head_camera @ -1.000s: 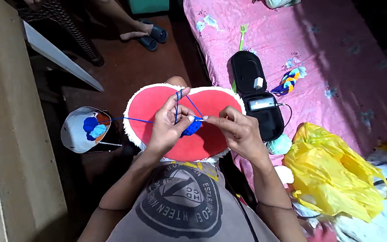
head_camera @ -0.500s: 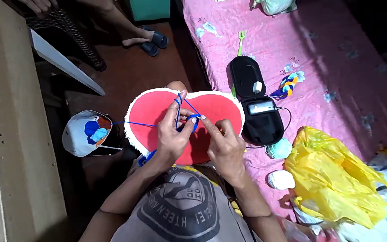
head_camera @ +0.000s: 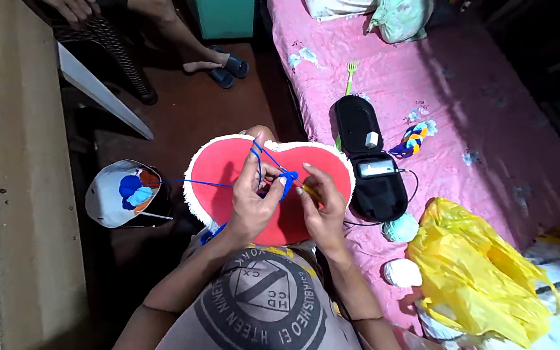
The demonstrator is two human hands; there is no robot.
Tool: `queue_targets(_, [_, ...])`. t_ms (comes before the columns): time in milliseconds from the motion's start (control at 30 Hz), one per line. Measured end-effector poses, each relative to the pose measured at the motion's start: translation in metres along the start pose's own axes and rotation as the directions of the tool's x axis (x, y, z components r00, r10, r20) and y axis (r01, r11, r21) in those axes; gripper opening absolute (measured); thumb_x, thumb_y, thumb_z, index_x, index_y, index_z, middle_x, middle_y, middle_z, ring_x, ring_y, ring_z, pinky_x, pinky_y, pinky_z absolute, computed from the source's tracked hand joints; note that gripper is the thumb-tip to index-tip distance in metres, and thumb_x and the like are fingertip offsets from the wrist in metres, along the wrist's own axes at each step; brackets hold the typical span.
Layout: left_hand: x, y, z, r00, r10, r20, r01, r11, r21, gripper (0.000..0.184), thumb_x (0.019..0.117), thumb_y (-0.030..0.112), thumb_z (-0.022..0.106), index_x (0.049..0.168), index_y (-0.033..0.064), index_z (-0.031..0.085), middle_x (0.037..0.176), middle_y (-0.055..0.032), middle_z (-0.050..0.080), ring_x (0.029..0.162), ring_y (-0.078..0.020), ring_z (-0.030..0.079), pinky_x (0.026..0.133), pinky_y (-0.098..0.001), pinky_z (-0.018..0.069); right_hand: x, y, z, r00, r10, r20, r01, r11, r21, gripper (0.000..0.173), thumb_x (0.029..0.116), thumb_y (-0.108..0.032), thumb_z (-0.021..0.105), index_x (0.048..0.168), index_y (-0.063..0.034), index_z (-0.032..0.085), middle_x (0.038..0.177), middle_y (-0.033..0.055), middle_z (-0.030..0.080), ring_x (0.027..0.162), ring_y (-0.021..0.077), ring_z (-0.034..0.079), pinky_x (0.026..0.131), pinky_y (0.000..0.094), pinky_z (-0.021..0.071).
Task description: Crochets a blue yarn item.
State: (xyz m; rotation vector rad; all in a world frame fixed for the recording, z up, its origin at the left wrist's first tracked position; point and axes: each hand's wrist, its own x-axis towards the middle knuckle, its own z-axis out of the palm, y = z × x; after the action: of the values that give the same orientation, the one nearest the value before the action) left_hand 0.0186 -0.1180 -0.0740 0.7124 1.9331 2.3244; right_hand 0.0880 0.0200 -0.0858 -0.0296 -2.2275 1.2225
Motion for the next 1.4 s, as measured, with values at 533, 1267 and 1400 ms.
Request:
queue_targets(533, [0.009, 0.003, -0.006, 0.991, -0.123, 0.043, 0.128, 0.982, -0.138, 0.076, 0.0917, -0.006, 0.065, 0.159, 0.0085, 0.034, 0.098, -0.0041, 0.068, 0.070, -0.0072, 0.063, 0.061, -0.0172, 0.0538, 0.018, 0.006, -0.027, 0.785, 0.369, 0.497, -0.619, 0.461, 0.636, 0.029, 0.0878, 0.006, 0.063, 0.114, -0.0047, 0.066, 0.081, 0.0006, 0.065, 0.052, -0.0015, 0.047, 0.047, 0.0140, 0.0402])
queue_targets(1267, [0.004, 0.002, -0.010, 0.991, 0.132, -0.002, -0.132, 0.991, -0.001, 0.053, 0.0863, -0.009, 0.062, 0.139, -0.0035, 0.058, 0.097, 0.0000, 0.072, 0.079, -0.0018, 0.066, 0.071, -0.0168, 0.0558, -0.003, 0.004, 0.009, 0.990, -0.078, -0.114, 0.090, 0.991, 0.103, 0.004, 0.0884, 0.003, 0.068, 0.091, 0.0033, 0.066, 0.087, 0.0079, 0.067, 0.081, 0.0042, 0.066, 0.073, 0.0157, 0.0568])
queue_targets(1400, [0.008, 0.007, -0.018, 0.995, 0.091, 0.033, -0.092, 0.996, 0.010, 0.049, 0.0865, -0.008, 0.061, 0.135, -0.0051, 0.061, 0.095, 0.0008, 0.072, 0.076, -0.0010, 0.065, 0.068, -0.0160, 0.0558, -0.001, 0.006, 0.006, 0.984, -0.153, -0.086, 0.154, 0.988, 0.001, 0.002, 0.0894, 0.002, 0.067, 0.088, 0.0032, 0.067, 0.085, 0.0091, 0.067, 0.080, 0.0055, 0.066, 0.072, 0.0152, 0.0554])
